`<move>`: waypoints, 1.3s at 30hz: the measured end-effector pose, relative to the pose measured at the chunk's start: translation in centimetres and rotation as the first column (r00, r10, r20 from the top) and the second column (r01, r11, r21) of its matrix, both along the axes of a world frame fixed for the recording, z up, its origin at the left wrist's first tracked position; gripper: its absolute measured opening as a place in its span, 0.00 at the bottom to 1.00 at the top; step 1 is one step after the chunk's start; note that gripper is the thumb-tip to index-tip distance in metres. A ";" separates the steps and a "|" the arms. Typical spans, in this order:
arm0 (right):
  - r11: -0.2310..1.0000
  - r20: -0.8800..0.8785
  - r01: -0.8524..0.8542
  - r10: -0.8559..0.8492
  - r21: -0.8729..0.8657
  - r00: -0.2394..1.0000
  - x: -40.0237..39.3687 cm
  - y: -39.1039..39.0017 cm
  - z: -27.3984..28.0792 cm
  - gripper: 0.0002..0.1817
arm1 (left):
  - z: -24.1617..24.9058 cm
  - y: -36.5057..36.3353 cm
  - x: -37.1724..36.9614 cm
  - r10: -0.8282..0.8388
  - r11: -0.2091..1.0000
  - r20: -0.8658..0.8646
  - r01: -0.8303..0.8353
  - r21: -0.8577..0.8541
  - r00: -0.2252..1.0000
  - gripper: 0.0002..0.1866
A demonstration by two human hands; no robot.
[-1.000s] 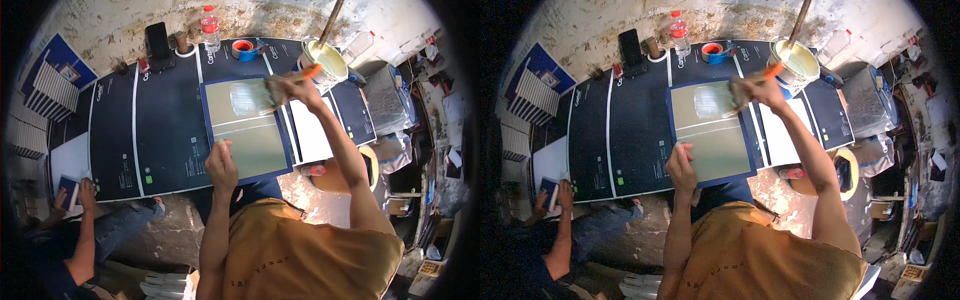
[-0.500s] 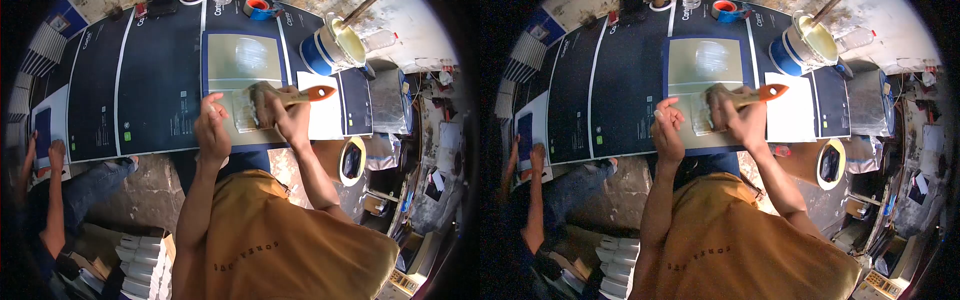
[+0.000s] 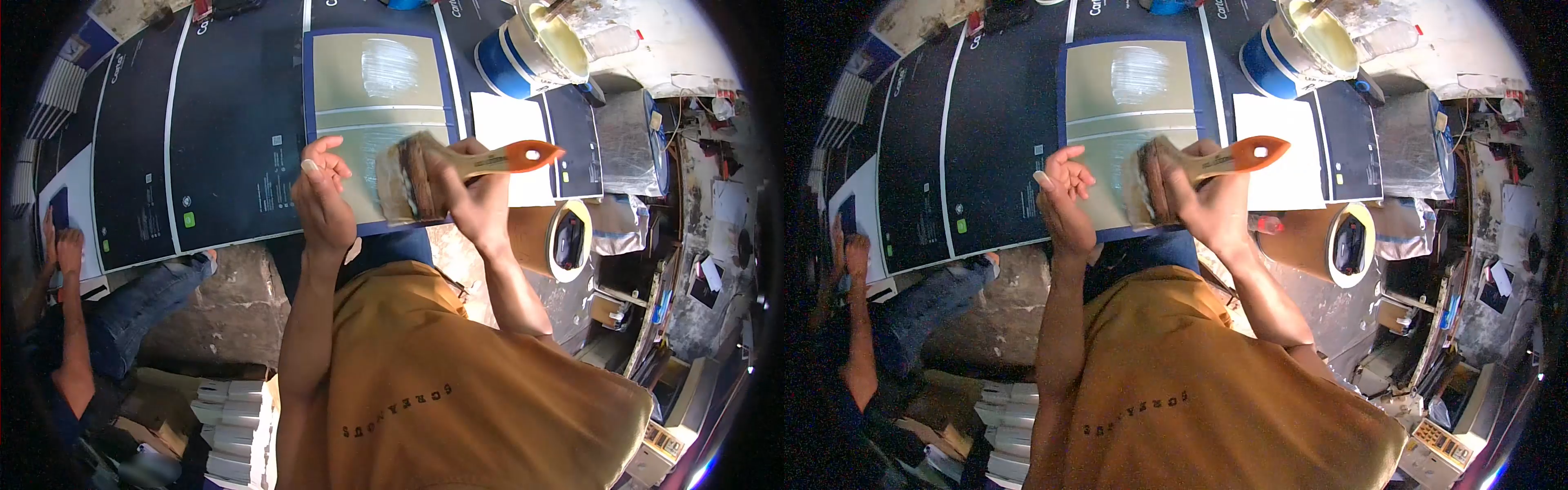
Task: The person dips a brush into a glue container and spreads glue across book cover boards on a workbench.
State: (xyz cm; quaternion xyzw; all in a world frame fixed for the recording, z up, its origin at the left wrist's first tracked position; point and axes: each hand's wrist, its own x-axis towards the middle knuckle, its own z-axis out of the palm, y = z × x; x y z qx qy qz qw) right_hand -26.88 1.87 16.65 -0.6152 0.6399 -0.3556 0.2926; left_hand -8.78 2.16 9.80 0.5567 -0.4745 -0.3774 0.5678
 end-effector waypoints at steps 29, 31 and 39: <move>0.854 -0.354 -0.501 0.428 -0.144 0.832 -5.7 -23.3 -0.4 0.16 | 0.4 0.3 -1.4 -0.038 0.998 0.361 0.052 -0.028 0.932 0.20; 0.907 -0.406 -0.388 0.296 -0.165 0.865 -5.8 -24.6 2.7 0.15 | -0.1 0.2 -1.5 -0.024 0.999 0.253 0.032 -0.027 0.967 0.27; 0.782 -0.320 -0.617 0.565 -0.088 0.761 -8.8 -20.8 -0.1 0.19 | -0.1 0.2 -1.3 -0.005 1.000 0.181 0.007 -0.009 0.983 0.34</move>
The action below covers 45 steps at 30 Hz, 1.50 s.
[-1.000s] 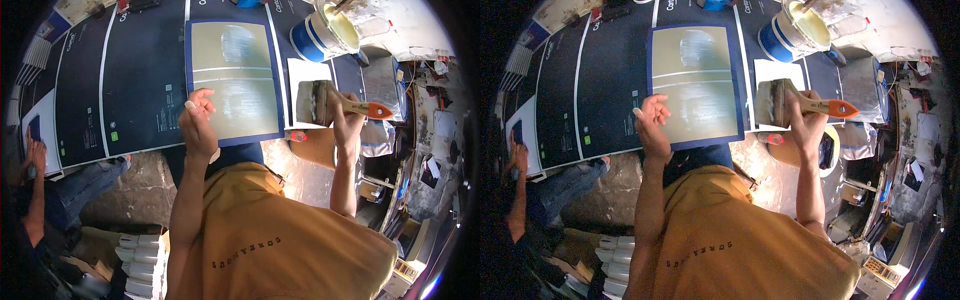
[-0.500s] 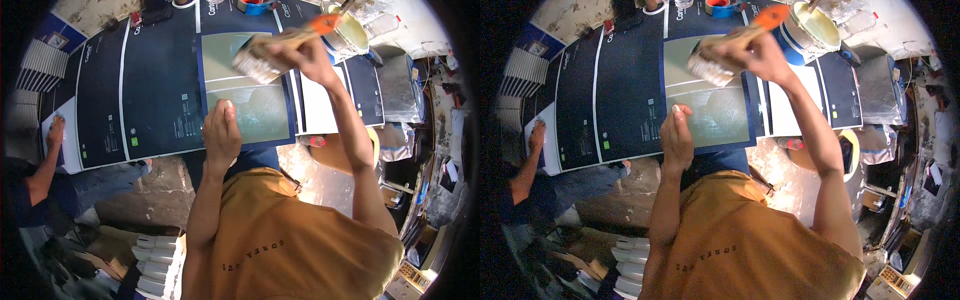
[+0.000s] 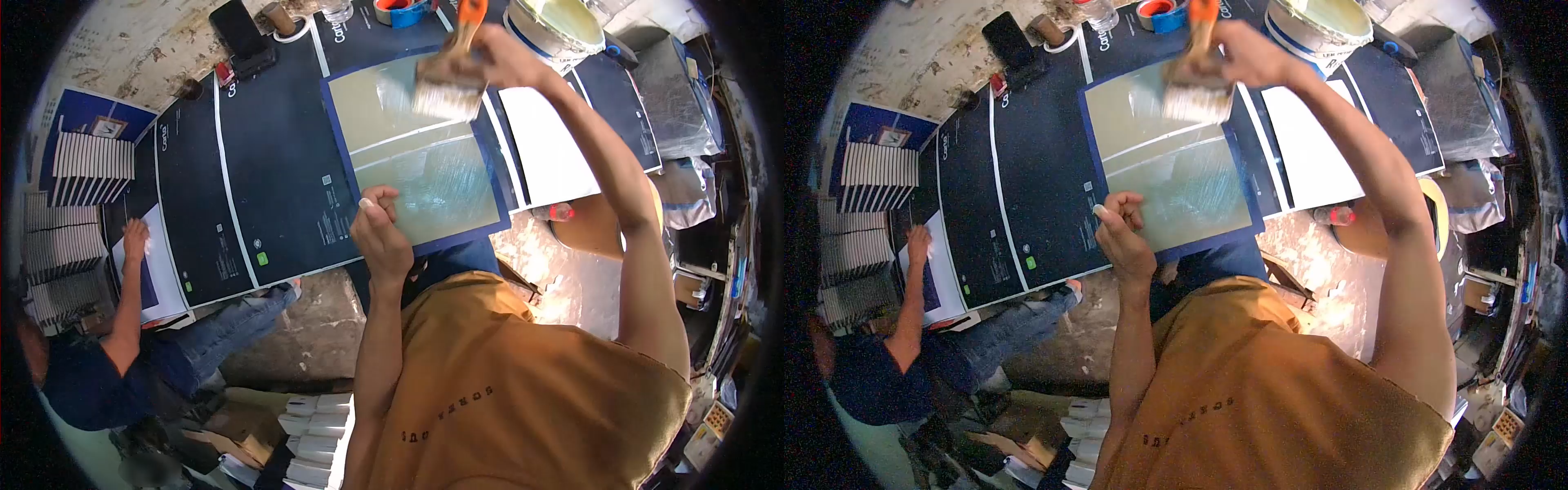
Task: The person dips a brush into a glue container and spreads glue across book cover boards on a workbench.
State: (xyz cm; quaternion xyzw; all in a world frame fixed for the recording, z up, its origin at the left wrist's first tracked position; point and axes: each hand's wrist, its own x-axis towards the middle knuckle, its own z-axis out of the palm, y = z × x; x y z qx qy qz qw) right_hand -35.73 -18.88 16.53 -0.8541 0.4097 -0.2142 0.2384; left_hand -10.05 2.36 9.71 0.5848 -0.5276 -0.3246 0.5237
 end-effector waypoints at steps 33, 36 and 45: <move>0.980 -0.125 -0.165 0.151 -0.112 0.981 16.2 -11.5 2.0 0.17 | 0.1 0.8 -0.3 0.113 0.993 -0.015 -0.113 0.021 0.993 0.44; 0.917 0.053 -0.397 0.395 0.030 0.917 16.5 -10.1 2.5 0.19 | 0.5 0.7 0.0 0.128 0.991 0.007 -0.128 0.035 0.992 0.44; 0.984 0.058 -0.106 0.115 -0.140 0.992 11.4 -7.7 2.0 0.18 | 0.2 0.7 -0.3 0.145 0.989 -0.028 -0.145 0.031 0.989 0.44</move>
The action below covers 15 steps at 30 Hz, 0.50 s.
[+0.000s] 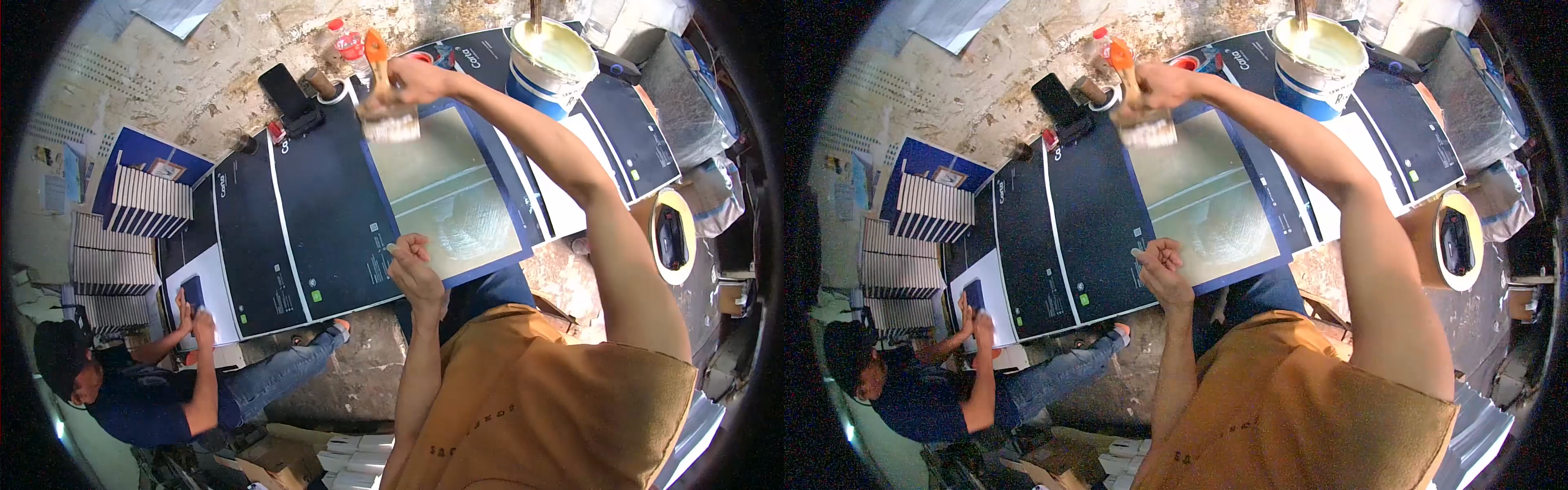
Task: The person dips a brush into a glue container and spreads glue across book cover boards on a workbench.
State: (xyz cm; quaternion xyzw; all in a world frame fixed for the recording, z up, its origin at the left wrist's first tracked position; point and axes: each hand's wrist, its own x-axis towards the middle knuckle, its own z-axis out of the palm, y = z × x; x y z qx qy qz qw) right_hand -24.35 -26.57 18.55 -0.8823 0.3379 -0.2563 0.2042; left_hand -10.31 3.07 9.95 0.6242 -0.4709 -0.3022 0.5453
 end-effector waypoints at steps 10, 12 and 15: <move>1.000 0.020 0.009 -0.008 -0.016 1.000 -5.7 3.1 -0.8 0.19 | 1.3 -0.4 -0.3 0.006 1.000 -0.075 -0.006 0.007 0.997 0.42; 0.943 -0.154 0.334 -0.330 -0.001 0.931 -8.4 3.6 -0.7 0.19 | 0.9 0.3 -0.2 0.013 1.000 -0.085 -0.012 0.020 0.996 0.42; 0.840 0.025 0.532 -0.533 -0.105 0.846 -8.0 6.5 0.1 0.19 | 0.7 -0.1 -0.2 0.028 1.000 -0.084 -0.028 0.002 0.996 0.42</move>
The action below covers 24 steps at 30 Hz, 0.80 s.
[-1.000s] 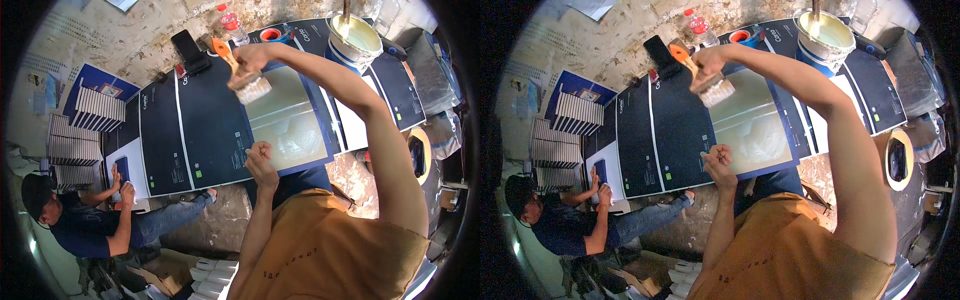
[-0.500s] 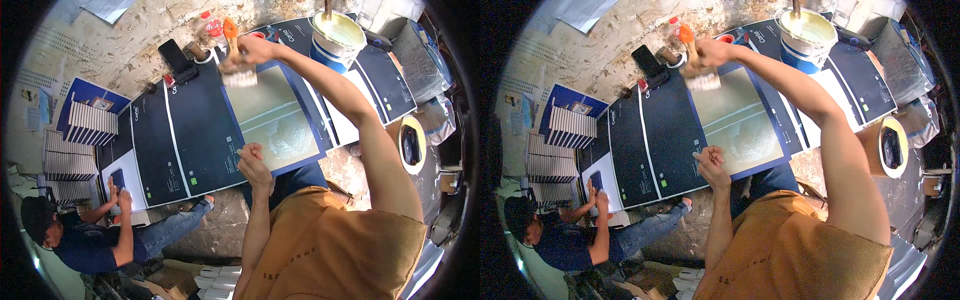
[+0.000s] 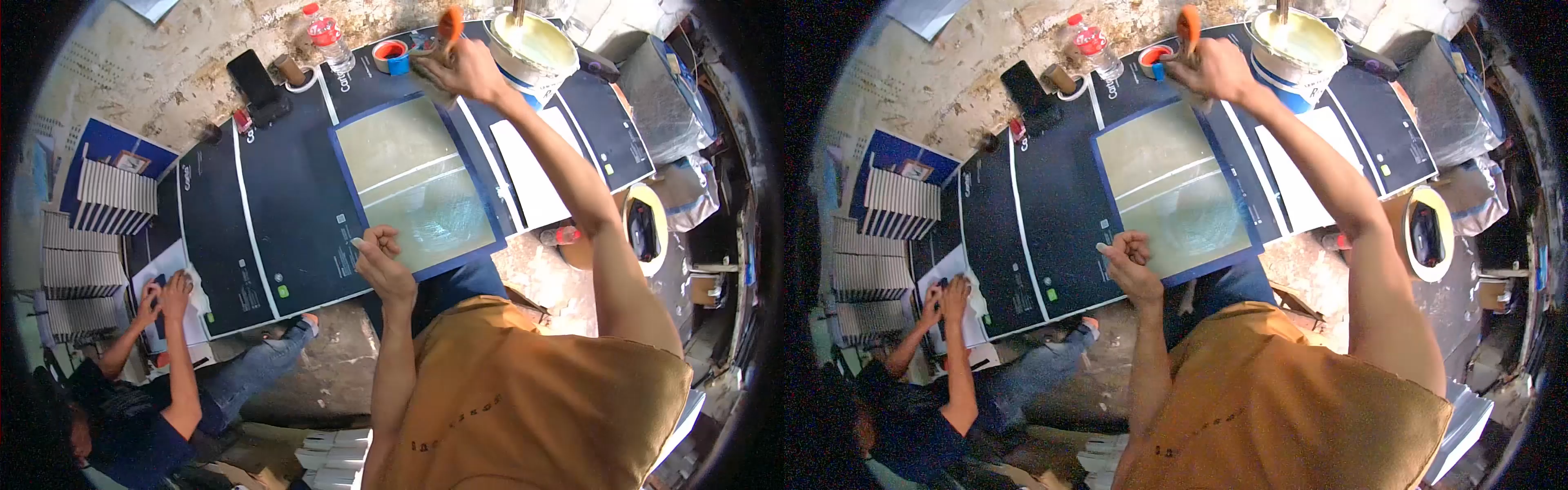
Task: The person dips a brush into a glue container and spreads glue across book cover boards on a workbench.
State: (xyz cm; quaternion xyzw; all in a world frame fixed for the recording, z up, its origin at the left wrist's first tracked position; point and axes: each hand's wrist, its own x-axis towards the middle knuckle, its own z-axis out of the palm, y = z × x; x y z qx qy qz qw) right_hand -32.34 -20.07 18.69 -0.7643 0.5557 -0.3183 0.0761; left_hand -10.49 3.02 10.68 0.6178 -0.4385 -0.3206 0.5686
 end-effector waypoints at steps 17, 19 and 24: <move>0.991 0.249 0.132 -0.123 -0.020 0.961 2.8 12.3 -3.3 0.11 | -0.7 -0.1 0.5 -0.038 0.999 0.076 0.038 0.000 0.996 0.38; 0.985 0.255 0.156 -0.133 -0.071 0.958 -0.9 11.7 -5.8 0.10 | -0.8 -0.1 0.9 -0.038 0.999 0.059 0.039 -0.022 0.998 0.39; 0.950 0.552 0.264 -0.132 -0.168 0.823 -0.2 12.0 0.7 0.16 | -1.0 -0.2 1.4 -0.063 0.997 -0.015 0.063 -0.042 0.998 0.42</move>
